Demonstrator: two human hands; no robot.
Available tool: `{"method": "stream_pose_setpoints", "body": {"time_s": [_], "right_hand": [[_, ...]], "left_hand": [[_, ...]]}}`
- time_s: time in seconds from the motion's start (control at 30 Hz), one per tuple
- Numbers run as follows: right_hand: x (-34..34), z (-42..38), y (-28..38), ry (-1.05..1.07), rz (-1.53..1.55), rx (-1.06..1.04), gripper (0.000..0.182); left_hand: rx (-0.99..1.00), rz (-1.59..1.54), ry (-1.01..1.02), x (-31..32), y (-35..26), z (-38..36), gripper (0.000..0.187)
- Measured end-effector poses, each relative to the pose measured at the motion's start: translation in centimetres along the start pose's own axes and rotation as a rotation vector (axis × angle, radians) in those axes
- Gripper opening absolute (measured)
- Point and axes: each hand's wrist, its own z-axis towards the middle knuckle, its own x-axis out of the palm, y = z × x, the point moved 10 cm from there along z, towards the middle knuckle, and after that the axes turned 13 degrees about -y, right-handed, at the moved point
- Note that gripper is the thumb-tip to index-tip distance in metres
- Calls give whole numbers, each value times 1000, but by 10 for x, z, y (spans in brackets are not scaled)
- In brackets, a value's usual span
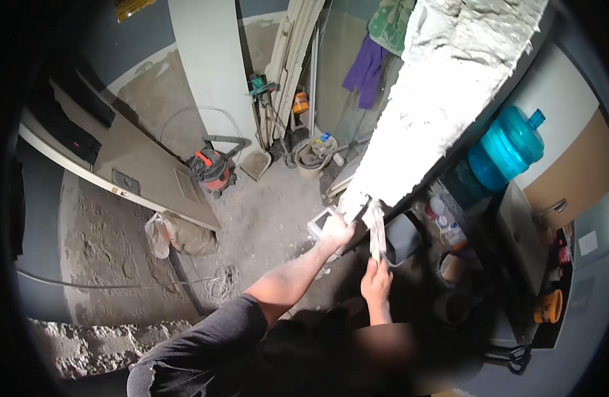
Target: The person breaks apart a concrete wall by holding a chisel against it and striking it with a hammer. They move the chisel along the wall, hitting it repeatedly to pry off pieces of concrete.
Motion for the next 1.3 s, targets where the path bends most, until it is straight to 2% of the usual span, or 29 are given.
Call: {"method": "stream_pose_setpoints", "body": {"time_s": [0.03,0.07,0.13,0.2,0.23,0.27,0.3,0.33,0.4,0.43,0.47,0.53,0.63,0.77,0.8,0.87,0.9,0.93,0.97,1.03,1.07,1.13,1.17,1.2,1.23,1.3], "right_hand": [[-1,-8,-20,-67,90,22,33],[-5,-18,-17,-41,314,163,34],[-25,-23,26,-107,555,10,40],[-43,-20,74,-101,632,-125,42],[-55,-18,94,-200,597,-209,40],[-58,-20,95,-203,554,-287,33],[-59,-21,96,-150,540,-347,29],[-60,-23,102,-99,523,-401,24],[-57,-29,81,-127,754,-165,21],[-61,-33,80,-211,738,-207,18],[-54,-41,62,-194,782,-147,19],[-31,-76,-21,-153,683,-47,47],[-44,-49,20,-123,588,-5,48],[-50,-42,7,-156,713,-28,44],[-62,-29,32,-210,799,-129,43],[-72,-21,47,-176,847,-420,41],[-71,-19,54,-182,933,-465,39],[-67,-17,55,-194,1074,-400,35],[-59,-26,34,-197,1081,-398,35],[-3,-44,-59,-116,510,47,32],[18,-35,-73,69,396,438,31],[-4,-34,-22,-257,-191,-237,28],[0,-24,-21,-126,188,-144,27],[-4,-24,-11,-25,266,-46,26],[2,-35,-21,-26,265,-40,26],[-36,-74,3,-622,195,-585,26]], "left_hand": [[4,1,-28,-4,-2,8,37],[-4,8,-38,-7,0,6,36],[-7,14,13,-12,0,8,35],[12,-31,52,-12,0,9,33],[9,-31,56,-13,2,6,33],[93,8,61,-12,-5,2,31],[183,47,68,-10,-13,-3,30],[192,45,80,-10,-16,-10,30],[267,-75,38,-19,-28,-30,30],[263,-66,43,-20,-29,-36,30],[269,-71,53,-18,-31,-37,30],[254,-89,32,-16,-30,-37,31],[245,-26,12,-11,-30,-20,31],[198,15,49,-4,-28,2,30],[170,29,79,-1,-27,3,29],[142,69,92,-1,-28,2,29],[118,95,101,0,-26,2,29],[119,105,101,1,-26,2,29],[110,128,110,4,-24,1,30],[99,157,118,6,-21,1,32],[115,146,138,6,-22,0,33],[116,148,140,6,-26,4,33],[97,146,149,3,-31,10,33],[60,151,174,1,-30,4,32],[60,155,179,3,-29,0,32],[32,209,133,2,-27,0,31]]}}
